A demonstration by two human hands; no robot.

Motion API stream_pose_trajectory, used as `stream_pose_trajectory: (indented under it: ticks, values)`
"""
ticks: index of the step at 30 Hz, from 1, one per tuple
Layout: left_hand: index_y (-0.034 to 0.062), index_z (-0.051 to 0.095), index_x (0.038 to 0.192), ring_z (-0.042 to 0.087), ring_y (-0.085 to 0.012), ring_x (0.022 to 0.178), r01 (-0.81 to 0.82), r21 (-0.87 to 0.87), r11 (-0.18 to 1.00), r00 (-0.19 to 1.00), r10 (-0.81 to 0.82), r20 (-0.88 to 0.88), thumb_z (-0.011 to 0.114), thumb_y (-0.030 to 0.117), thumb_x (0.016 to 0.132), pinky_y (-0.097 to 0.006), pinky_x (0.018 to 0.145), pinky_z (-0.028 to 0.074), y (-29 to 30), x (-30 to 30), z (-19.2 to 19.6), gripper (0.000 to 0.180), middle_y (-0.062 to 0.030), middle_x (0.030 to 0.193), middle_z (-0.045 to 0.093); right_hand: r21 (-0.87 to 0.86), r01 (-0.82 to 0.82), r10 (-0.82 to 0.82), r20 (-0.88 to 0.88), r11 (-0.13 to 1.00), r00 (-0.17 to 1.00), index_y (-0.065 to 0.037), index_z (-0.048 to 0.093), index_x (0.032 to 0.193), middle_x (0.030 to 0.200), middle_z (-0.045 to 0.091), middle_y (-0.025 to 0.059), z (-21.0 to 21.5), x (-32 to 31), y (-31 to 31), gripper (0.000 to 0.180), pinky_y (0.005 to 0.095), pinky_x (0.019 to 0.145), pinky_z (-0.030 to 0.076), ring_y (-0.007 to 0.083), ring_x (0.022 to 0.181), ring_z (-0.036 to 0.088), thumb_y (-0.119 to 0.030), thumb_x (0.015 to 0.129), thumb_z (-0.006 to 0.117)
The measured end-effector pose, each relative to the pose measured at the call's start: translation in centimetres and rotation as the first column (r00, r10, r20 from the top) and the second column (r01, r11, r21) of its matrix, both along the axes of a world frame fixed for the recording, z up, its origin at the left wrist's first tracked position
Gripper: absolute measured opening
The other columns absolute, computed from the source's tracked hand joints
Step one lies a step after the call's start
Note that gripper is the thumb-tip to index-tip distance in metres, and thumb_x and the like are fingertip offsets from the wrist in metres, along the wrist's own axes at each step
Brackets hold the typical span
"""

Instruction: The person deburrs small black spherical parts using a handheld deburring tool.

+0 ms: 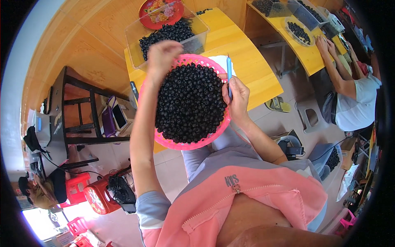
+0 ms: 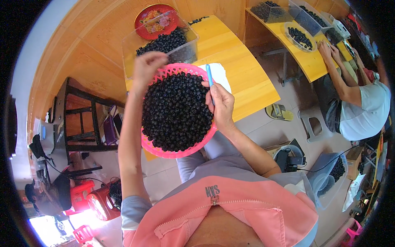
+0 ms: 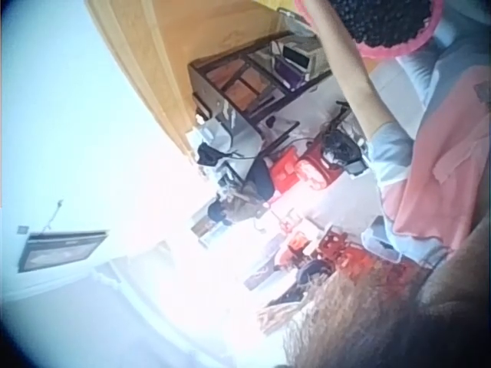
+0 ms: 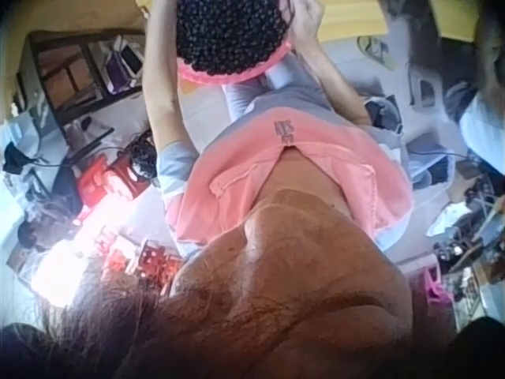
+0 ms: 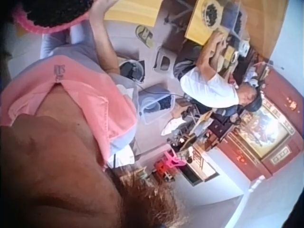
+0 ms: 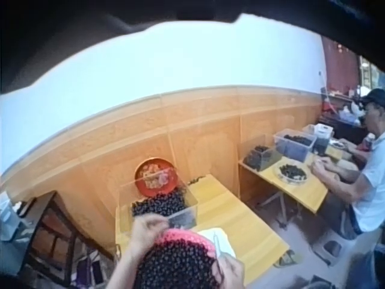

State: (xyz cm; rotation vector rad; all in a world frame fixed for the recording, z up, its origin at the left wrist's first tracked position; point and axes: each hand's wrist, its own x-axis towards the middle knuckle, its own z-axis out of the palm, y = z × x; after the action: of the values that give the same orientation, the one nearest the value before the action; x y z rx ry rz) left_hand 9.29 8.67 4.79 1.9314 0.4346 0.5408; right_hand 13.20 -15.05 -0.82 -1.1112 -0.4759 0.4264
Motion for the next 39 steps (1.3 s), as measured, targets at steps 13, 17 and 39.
stream_pose_trajectory:
  ticks: [13, 17, 39]
  values:
    - [0.0016, 0.058, 0.077, 0.057, -0.0304, 0.074, 0.163, 0.419, 0.893, 0.984, -0.115, -0.136, 0.069, 0.001, 0.062, -0.039, 0.065, 0.046, -10.6, -1.1, -7.5, 0.019, -0.0144, 0.078, 0.054, -0.051, -0.021, 0.024, 0.066, 0.998, 0.998, 0.0, 0.058, 0.103, 0.057, 0.045, -0.0021, 0.3, 0.0, -0.2, 0.032, 0.017, 0.041, 0.025, 0.0023, 0.043, 0.033, -0.024, 0.095, 0.039]
    - [0.0014, 0.057, 0.078, 0.059, -0.0254, 0.066, 0.143, 0.25, 0.958, 0.988, -0.125, -0.086, 0.069, 0.0, 0.062, -0.034, 0.062, 0.047, -10.2, -1.6, -6.7, 0.02, -0.0127, 0.072, 0.058, -0.052, -0.025, 0.028, 0.052, 0.998, 0.998, -0.001, 0.058, 0.103, 0.057, 0.045, -0.0023, 0.2, -0.1, 0.0, 0.031, 0.0171, 0.04, 0.025, 0.0022, 0.043, 0.034, -0.024, 0.094, 0.04]
    - [0.0024, 0.058, 0.096, 0.056, -0.009, 0.068, 0.348, -0.905, 0.246, 0.917, 0.112, 0.383, 0.057, 0.013, 0.086, -0.021, 0.063, 0.05, -7.3, -5.5, -5.4, 0.015, -0.0038, 0.084, 0.06, -0.306, 0.05, 0.145, 0.579, 0.951, 0.803, 0.003, 0.062, 0.089, 0.07, 0.061, 0.0138, 0.3, -0.7, 0.5, 0.021, 0.0309, 0.052, 0.043, 0.0212, 0.057, 0.057, -0.017, 0.084, 0.058]
